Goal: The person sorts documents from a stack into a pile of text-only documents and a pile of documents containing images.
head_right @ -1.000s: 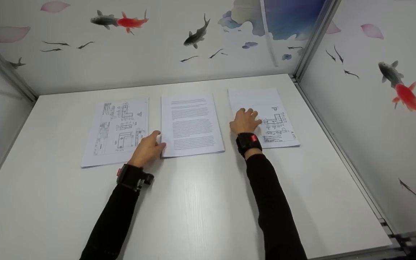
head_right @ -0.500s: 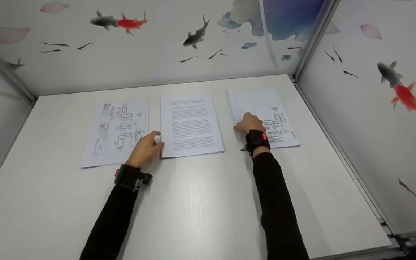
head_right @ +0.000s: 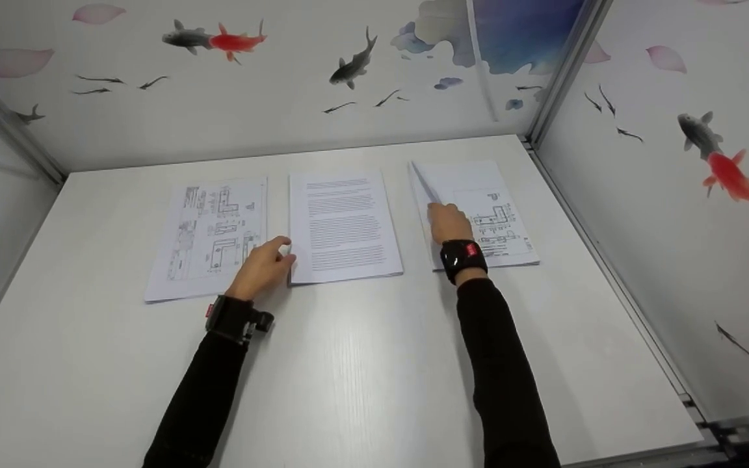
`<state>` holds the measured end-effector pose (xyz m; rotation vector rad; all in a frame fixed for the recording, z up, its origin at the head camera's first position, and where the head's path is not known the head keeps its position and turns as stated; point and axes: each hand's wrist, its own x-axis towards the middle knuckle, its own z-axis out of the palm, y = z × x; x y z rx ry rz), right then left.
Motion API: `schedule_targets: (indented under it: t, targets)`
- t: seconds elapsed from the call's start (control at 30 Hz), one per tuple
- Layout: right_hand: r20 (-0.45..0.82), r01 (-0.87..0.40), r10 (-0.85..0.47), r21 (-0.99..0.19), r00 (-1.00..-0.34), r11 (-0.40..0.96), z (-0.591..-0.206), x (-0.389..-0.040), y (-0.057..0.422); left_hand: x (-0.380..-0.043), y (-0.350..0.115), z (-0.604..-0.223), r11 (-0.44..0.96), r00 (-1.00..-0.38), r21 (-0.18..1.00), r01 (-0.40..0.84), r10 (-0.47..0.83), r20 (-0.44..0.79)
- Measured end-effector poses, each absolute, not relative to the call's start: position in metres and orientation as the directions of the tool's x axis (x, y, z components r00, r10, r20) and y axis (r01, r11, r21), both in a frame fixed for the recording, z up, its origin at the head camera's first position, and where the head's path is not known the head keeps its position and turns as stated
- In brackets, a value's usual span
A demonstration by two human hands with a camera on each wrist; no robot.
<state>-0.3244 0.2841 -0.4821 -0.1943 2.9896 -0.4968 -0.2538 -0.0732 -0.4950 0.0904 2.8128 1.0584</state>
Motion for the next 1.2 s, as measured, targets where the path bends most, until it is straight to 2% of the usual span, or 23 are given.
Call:
schedule_targets:
  t: [0.13,0.3,0.43,0.77,1.2]
  targets:
    - [-0.029,-0.076,-0.088,-0.292,-0.996,0.953,-0.4840,-0.3264,0.2857,-0.2545,-0.0734,-0.4950,0.745,-0.988,0.667,0.004,0.105,-0.111]
    - [-0.031,0.039,0.030,-0.366,-0.999,0.930,-0.4863,-0.3278,0.2855,-0.2553,-0.0736,-0.4966,0.752,-0.988,0.660,0.008,0.109,-0.112]
    - [-0.045,0.083,0.071,-0.379,-0.996,0.922,-0.4880,-0.3282,0.2837,-0.2554,-0.0739,-0.4970,0.752,-0.988,0.659,0.007,0.108,-0.114]
    - [-0.014,-0.003,-0.009,-0.373,-1.000,0.928,-0.4902,-0.3295,0.2895,-0.2560,-0.0760,-0.4947,0.744,-0.985,0.668,0.016,0.127,-0.118]
    - [-0.019,-0.001,-0.007,-0.293,-1.000,0.956,-0.4899,-0.3256,0.2868,-0.2518,-0.0730,-0.4925,0.750,-0.984,0.661,0.011,0.126,-0.127]
